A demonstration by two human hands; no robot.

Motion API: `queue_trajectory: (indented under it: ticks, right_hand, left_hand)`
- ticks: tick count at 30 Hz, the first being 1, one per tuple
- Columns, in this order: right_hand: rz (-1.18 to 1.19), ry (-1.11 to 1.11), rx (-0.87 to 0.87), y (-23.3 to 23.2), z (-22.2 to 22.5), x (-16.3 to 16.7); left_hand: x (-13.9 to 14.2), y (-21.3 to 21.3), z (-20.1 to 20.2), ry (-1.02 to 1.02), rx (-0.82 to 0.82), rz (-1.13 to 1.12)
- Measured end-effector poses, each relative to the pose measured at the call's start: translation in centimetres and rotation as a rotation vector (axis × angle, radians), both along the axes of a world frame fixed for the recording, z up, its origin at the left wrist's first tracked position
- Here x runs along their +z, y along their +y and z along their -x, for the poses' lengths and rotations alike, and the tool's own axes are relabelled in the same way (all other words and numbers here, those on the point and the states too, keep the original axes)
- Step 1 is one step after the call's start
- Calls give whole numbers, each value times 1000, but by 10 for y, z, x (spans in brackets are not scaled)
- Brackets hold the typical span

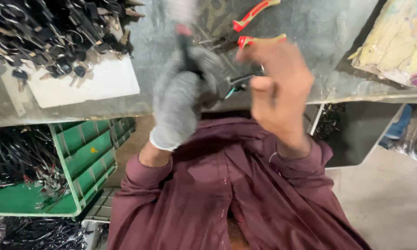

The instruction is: The person repeatedly crimps metal terminals onto black wires using red-handled pliers. They hold each wire with a gloved left hand and squeeze the pliers with the right hand to secure the terminal, then place the finished unit on the table.

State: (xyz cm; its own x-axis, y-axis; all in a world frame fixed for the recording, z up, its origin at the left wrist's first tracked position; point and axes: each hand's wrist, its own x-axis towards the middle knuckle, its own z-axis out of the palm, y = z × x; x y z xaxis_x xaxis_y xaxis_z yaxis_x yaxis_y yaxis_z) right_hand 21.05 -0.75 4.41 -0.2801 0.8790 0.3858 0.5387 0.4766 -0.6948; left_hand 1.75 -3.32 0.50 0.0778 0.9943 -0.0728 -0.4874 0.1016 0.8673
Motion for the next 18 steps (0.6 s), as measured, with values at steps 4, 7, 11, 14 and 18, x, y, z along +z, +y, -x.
queue_trajectory:
  ticks: [4, 7, 11, 14, 18]
  right_hand:
    - [373, 751, 440, 11, 12, 54]
    - [651, 1093, 626, 23, -20, 62]
    - [643, 1030, 647, 11, -73, 24]
    - [554, 1035, 616, 14, -85, 8]
    - [248, 1166, 278, 45, -43, 3]
  left_hand:
    - [0, -13, -37, 327, -283, -292]
    - [6, -25, -45, 353, -361, -478]
    - [16, -16, -36, 278, -417, -476]
    - [17, 3, -14, 605, -432, -692]
    - [5, 9, 16, 280, -494, -295]
